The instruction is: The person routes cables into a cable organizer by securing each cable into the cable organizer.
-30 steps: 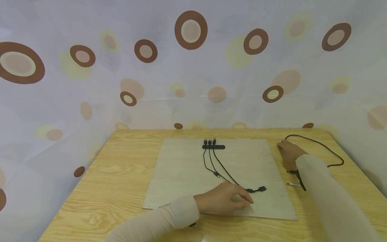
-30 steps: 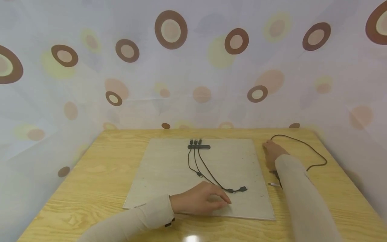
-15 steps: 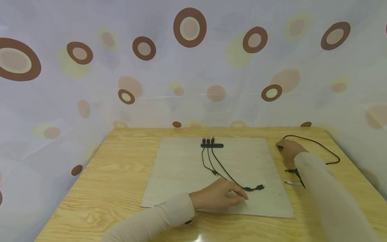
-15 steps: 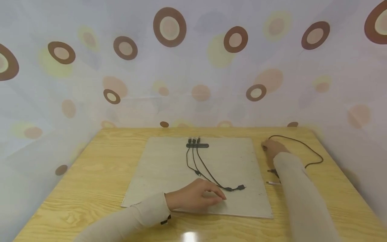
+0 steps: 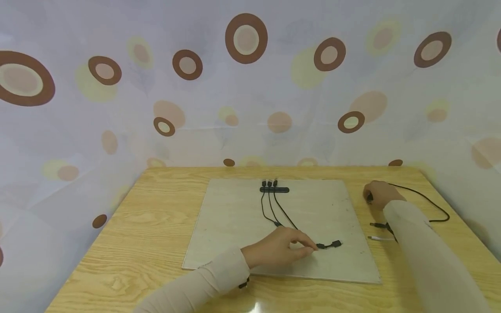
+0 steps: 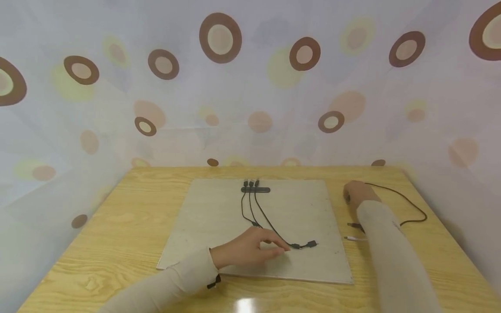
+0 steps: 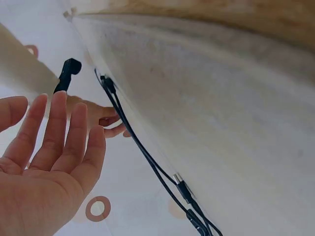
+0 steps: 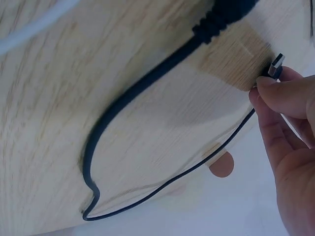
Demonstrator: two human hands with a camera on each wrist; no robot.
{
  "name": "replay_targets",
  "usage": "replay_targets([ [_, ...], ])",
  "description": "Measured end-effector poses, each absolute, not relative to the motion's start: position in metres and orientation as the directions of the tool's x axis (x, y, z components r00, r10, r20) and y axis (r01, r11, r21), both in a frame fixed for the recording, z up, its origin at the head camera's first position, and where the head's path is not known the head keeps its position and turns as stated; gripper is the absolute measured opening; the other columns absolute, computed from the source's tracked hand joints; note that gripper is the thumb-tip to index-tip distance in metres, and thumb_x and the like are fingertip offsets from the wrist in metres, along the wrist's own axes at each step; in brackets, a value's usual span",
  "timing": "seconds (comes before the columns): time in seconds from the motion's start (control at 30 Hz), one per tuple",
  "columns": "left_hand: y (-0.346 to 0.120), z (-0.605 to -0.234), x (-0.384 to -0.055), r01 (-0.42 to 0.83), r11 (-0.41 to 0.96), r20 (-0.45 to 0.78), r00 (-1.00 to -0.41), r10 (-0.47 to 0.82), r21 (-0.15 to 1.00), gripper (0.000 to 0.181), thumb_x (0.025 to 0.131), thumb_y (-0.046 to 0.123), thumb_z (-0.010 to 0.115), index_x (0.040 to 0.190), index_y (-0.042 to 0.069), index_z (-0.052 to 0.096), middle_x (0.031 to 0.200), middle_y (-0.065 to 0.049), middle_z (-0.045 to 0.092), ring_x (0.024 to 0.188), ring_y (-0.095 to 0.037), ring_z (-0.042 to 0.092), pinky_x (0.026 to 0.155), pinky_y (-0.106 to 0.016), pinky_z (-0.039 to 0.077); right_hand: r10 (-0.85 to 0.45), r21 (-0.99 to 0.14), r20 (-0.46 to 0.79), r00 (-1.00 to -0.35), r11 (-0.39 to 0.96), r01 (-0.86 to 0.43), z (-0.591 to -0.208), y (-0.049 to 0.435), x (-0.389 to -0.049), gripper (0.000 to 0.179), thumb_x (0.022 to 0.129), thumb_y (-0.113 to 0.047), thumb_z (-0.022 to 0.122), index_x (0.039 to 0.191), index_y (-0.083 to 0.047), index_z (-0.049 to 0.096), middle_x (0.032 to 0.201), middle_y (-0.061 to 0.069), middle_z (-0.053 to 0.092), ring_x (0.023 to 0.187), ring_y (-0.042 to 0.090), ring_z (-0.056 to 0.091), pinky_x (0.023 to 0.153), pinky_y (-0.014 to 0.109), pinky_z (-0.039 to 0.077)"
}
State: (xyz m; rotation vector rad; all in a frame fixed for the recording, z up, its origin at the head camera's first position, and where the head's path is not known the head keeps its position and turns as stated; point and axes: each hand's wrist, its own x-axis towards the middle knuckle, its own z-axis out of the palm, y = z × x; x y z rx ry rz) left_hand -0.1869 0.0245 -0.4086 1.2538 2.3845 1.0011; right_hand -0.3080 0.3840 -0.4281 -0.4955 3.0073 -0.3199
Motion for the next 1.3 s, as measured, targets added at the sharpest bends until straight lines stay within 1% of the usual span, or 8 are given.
replay_targets([
  [0.1,0.023,-0.406,-0.189,0.615,0.391,0.098,-0.610,0.786,0.685,0.022,0.099,0.023,0.055,0.113,0.018,0.071,0.115,0.009,0.068,0.108,0.002,0.057,0.092,-0.017,0.045,-0.332,-0.226,-0.018,-0.943,0.920,-0.320,-0.430,0.384,-0.307,0.017,0.081,0.013,0.064,0.080,-0.004,0.063,0.079,0.009,0.060,0.069,0.024,0.055,0.061,0.040,0.047],
  [0.2,0.022,-0.406,-0.189,0.613,0.397,0.104,-0.619,0.778,0.683,0.021,0.099,0.022,0.055,0.111,0.019,0.072,0.114,0.010,0.068,0.107,0.003,0.058,0.091,-0.016,0.045,-0.341,-0.223,0.000,-0.940,0.916,-0.333,-0.434,0.384,-0.306,0.019,0.080,0.011,0.067,0.078,-0.007,0.061,0.077,0.005,0.058,0.068,0.021,0.053,0.060,0.040,0.047],
  [0.3,0.022,-0.406,-0.190,0.612,0.403,0.101,-0.623,0.775,0.681,0.021,0.099,0.023,0.055,0.111,0.019,0.072,0.114,0.010,0.068,0.107,0.003,0.058,0.091,-0.016,0.045,-0.355,-0.188,0.006,-0.935,0.918,-0.350,-0.435,0.384,-0.308,0.016,0.078,0.009,0.071,0.083,-0.005,0.064,0.083,0.010,0.060,0.076,0.029,0.059,0.068,0.047,0.051],
  [0.4,0.021,-0.407,-0.190,0.612,0.406,0.098,-0.624,0.775,0.679,0.022,0.099,0.023,0.055,0.112,0.018,0.072,0.115,0.009,0.068,0.107,0.002,0.058,0.091,-0.016,0.045,-0.360,-0.159,-0.002,-0.933,0.921,-0.355,-0.436,0.384,-0.312,0.016,0.077,0.007,0.072,0.083,-0.005,0.064,0.083,0.010,0.062,0.078,0.031,0.060,0.069,0.049,0.051],
  [0.57,0.019,-0.408,-0.190,0.608,0.403,0.093,-0.621,0.778,0.684,0.023,0.100,0.023,0.054,0.112,0.016,0.071,0.115,0.009,0.068,0.108,0.002,0.058,0.091,-0.016,0.045,-0.364,-0.136,0.008,-0.931,0.922,-0.362,-0.441,0.386,-0.315,0.015,0.078,0.003,0.073,0.083,-0.006,0.063,0.084,0.008,0.062,0.078,0.029,0.060,0.070,0.048,0.051],
  [0.73,0.018,-0.409,-0.191,0.599,0.383,0.102,-0.618,0.779,0.703,0.022,0.099,0.022,0.054,0.112,0.015,0.071,0.115,0.007,0.069,0.107,0.002,0.058,0.092,-0.016,0.045,-0.389,-0.102,-0.007,-0.921,0.917,-0.386,-0.439,0.388,-0.313,0.016,0.081,0.007,0.070,0.089,-0.003,0.060,0.086,0.011,0.062,0.078,0.031,0.061,0.070,0.046,0.051],
  [1.03,0.017,-0.411,-0.191,0.593,0.372,0.106,-0.617,0.780,0.714,0.022,0.099,0.022,0.055,0.112,0.015,0.072,0.114,0.007,0.069,0.105,0.003,0.058,0.090,-0.016,0.045,-0.443,-0.035,0.014,-0.897,0.896,-0.443,-0.440,0.390,-0.307,0.019,0.083,0.011,0.065,0.092,-0.003,0.057,0.083,0.007,0.059,0.070,0.023,0.058,0.066,0.041,0.051],
  [1.3,0.016,-0.410,-0.192,0.574,0.383,0.085,-0.625,0.776,0.724,0.023,0.100,0.022,0.054,0.113,0.014,0.071,0.114,0.007,0.069,0.106,0.003,0.058,0.093,-0.017,0.045,-0.421,-0.036,0.051,-0.905,0.905,-0.423,-0.430,0.387,-0.303,0.028,0.080,0.016,0.065,0.101,0.002,0.053,0.093,0.019,0.058,0.066,0.025,0.057,0.059,0.040,0.050],
])
